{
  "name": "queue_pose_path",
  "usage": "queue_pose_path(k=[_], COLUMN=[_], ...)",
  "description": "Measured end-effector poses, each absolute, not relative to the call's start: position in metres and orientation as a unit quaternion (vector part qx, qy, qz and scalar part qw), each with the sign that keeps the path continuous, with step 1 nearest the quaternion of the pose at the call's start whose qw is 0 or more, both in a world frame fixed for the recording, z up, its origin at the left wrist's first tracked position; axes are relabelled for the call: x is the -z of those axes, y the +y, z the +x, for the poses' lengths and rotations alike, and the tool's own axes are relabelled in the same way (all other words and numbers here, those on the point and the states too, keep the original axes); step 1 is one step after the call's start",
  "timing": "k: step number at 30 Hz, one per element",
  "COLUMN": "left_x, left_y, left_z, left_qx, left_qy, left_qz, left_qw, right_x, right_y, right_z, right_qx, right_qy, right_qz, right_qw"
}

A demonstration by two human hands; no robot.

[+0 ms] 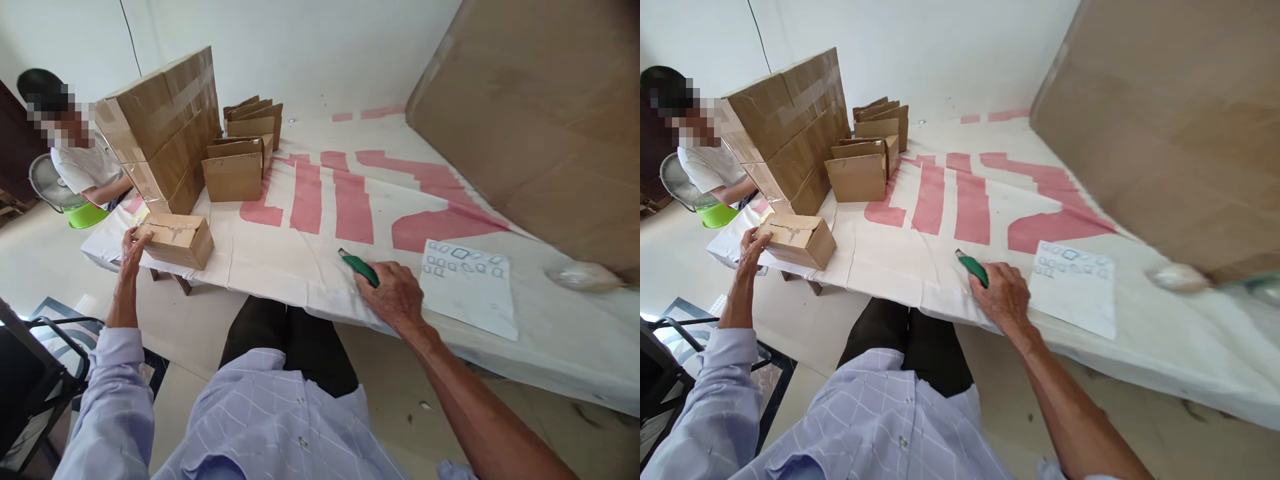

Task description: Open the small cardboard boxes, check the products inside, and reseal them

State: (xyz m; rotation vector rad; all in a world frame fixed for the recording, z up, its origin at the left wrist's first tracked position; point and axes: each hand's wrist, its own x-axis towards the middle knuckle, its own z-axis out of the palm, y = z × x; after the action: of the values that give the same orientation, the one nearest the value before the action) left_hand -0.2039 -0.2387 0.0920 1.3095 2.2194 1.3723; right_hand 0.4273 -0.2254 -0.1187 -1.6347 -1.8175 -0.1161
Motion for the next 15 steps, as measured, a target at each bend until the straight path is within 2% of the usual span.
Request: queue_pose_path(k=[8, 15], left_x=[-0.059, -0.057], left_y=[-0.252, -0.211], left_z=[-0.086, -0.050], left_qx=[-0.447, -0.444], left_qy=[0.620, 0.457], left_qz=[0.595, 0.660], left_qw=[0.249, 0.397], right_x=[0.103, 0.091], right_y=[-0.227, -0.226], right_z=[0.422, 0.418], right_qx=[0.042, 0.017], right_qy=[-0.697, -0.701], right_qz=[-0.640, -0.635], right_qw=[0.320, 0.324])
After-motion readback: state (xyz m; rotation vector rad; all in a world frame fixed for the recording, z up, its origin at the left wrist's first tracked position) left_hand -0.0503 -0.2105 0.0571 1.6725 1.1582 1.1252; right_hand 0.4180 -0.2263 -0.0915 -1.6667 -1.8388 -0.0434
